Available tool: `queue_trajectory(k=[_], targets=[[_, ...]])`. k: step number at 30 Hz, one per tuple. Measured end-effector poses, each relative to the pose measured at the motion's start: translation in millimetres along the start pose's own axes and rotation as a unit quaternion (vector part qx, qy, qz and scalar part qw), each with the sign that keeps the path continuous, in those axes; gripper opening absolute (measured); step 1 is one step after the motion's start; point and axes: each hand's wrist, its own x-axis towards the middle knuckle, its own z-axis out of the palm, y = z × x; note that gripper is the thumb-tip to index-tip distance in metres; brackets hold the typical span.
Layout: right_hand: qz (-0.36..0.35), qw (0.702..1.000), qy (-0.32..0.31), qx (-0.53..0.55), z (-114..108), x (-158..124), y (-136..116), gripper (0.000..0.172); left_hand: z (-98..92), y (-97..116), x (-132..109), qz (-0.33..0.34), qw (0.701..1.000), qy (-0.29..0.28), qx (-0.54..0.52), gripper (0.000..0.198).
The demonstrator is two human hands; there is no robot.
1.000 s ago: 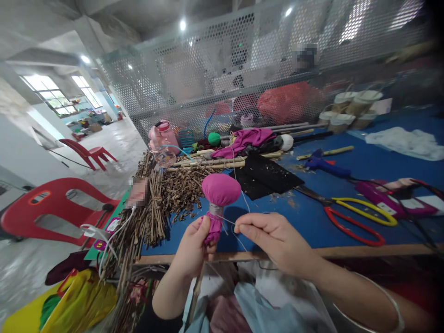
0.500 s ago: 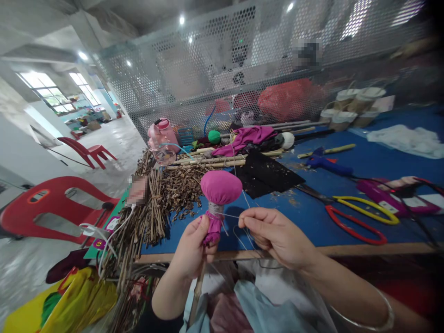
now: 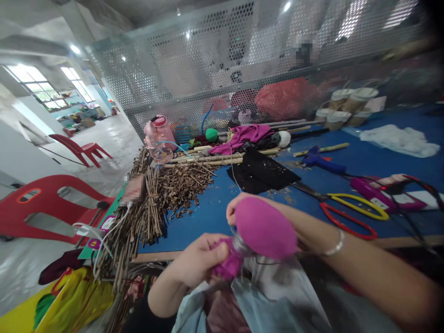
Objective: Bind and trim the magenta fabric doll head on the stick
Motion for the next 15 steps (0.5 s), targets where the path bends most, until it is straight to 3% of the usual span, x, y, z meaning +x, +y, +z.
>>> queue_trajectory(k=[3,5,6,9,11,15], targets=[[-0.012,0.98,-0.134,-0.148,-23.0,20.5,-31.5,0.013,3.0,-1.9,6.1,-0.024,0.996,-0.001,0.087,0.045],[-0.057,0.934,-0.164,-0.311,-24.2,19.8,-62.7,0.012,1.6,-2.2,12.8,0.01,0.991,0.063,0.118,0.047],[-0.077,0.907,-0.153,-0.385,-20.1,14.2,-77.6,0.013,-0.5,-2.1,15.7,0.033,0.986,0.107,0.126,0.049],[-0.1,0.836,-0.023,-0.538,2.8,-16.2,-102.0,0.018,-10.1,-0.1,19.1,0.078,0.962,0.235,0.114,0.06],[-0.081,0.84,0.041,-0.534,17.0,-37.7,-95.8,0.023,-16.0,2.1,16.6,0.084,0.95,0.284,0.096,0.068],[-0.067,0.924,0.088,-0.367,30.6,-61.8,-55.9,0.031,-20.7,4.9,10.4,0.106,0.938,0.318,0.087,0.07]])
